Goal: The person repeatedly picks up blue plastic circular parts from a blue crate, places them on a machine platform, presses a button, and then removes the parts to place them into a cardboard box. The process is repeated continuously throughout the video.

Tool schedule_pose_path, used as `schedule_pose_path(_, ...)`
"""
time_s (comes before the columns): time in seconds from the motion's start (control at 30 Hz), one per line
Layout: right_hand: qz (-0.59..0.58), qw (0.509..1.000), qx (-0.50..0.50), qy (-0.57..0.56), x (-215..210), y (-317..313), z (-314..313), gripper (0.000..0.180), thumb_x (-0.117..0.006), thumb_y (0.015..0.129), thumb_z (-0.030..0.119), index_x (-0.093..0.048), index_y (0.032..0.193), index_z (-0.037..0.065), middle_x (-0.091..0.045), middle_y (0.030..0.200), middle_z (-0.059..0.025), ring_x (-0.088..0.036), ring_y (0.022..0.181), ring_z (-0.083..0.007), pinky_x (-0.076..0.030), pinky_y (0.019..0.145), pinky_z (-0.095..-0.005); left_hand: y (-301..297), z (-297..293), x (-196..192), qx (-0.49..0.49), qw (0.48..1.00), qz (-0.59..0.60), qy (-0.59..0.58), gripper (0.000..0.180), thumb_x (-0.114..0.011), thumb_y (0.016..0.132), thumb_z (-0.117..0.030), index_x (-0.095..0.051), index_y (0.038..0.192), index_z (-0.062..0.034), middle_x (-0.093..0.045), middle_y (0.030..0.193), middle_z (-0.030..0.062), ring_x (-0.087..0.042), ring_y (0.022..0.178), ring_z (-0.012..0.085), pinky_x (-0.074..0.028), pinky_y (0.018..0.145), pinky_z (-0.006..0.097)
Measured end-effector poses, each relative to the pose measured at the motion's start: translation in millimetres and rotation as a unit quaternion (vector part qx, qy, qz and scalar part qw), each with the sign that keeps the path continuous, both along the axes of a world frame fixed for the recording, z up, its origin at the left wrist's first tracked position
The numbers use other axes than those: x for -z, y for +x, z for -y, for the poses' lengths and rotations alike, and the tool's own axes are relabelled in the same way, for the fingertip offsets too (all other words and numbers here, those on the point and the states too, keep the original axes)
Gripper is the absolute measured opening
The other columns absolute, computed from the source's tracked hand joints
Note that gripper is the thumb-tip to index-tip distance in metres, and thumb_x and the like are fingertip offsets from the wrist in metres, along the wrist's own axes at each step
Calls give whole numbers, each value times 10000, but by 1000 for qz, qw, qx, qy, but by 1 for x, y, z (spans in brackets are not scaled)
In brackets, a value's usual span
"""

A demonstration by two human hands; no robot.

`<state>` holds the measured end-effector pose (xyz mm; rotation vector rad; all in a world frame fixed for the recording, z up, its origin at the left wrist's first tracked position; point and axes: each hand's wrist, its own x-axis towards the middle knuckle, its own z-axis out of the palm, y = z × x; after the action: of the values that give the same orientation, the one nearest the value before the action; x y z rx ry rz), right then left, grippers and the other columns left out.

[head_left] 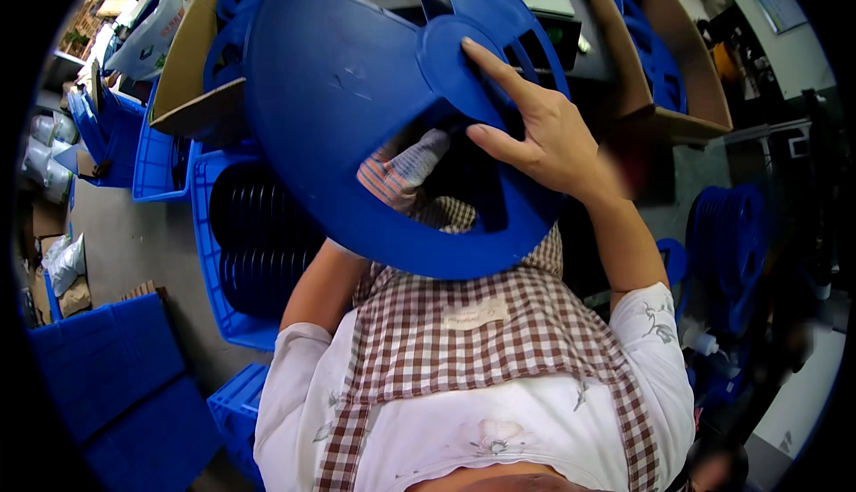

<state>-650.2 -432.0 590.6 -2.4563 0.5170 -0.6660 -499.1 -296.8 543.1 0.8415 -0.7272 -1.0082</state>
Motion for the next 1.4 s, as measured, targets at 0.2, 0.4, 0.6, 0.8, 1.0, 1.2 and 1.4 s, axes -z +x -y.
schedule_pose_path(0.2, -76, 988, 23, -135, -68, 2, 87, 713, -543, 774, 618, -366, 1417, 364, -622, 1066, -214, -619, 986, -365, -467, 896, -428, 105, 52, -21, 94, 990, -48, -95, 390, -533, 932, -124, -444, 1298, -22, -577, 1170, 112, -580, 1084, 194, -477, 962, 287)
schedule_pose_path(0.4, -197, 962, 104, -155, -134, 83, 160, 731, -442, 865, 626, -294, 1465, 236, -395, 1417, -223, -382, 1298, -411, -261, 1095, -419, 204, 150, -66, -81, 859, 470, -188, 292, -527, 947, -161, -547, 1226, -73, -614, 1127, 47, -583, 1056, 132, -461, 960, 238)
schedule_pose_path(0.6, -190, 952, 119, -206, -132, 120, 224, 723, -437, 868, 642, -319, 1454, 236, -391, 1429, -204, -372, 1315, -378, -267, 1098, -408, 218, 205, -94, 77, 992, 90, -44, 439, -557, 894, -165, -456, 1320, -136, -500, 1326, 39, -466, 1230, 167, -332, 1094, 287)
schedule_pose_path(0.8, -251, 946, 94, -183, -138, 124, 226, 725, -450, 870, 624, -316, 1455, 217, -358, 1449, -204, -325, 1349, -357, -236, 1122, -402, 219, 220, -55, 3, 985, 174, 9, 265, -497, 949, -78, -554, 1208, -77, -651, 1073, 44, -598, 1054, 140, -481, 964, 241)
schedule_pose_path(1.0, -241, 959, 30, -146, -141, 125, 228, 771, -435, 873, 631, -270, 1471, 173, -326, 1468, -205, -279, 1374, -353, -201, 1139, -404, 195, 151, -90, 5, 994, 103, 22, 317, -475, 960, -81, -502, 1275, -77, -601, 1166, 85, -571, 1099, 168, -465, 970, 262)
schedule_pose_path(1.2, 36, 907, 125, -399, -111, 53, 229, 626, -485, 874, 604, -459, 1377, 232, -534, 1267, -203, -572, 1127, -322, -457, 932, -452, 133, 80, -85, -214, 924, 316, -10, 422, -510, 952, -79, -420, 1363, -70, -547, 1260, 138, -531, 1160, 205, -437, 992, 282)
schedule_pose_path(1.4, 134, 946, 296, -6, 2, -75, 183, 805, -769, 765, 339, -374, 1403, 44, -587, 1167, -199, -569, 1098, -274, -446, 942, -370, 101, 55, -16, -349, 777, 498, 161, 660, -700, 826, -88, -360, 1390, -39, -495, 1314, 193, -488, 1216, 275, -418, 991, 337)
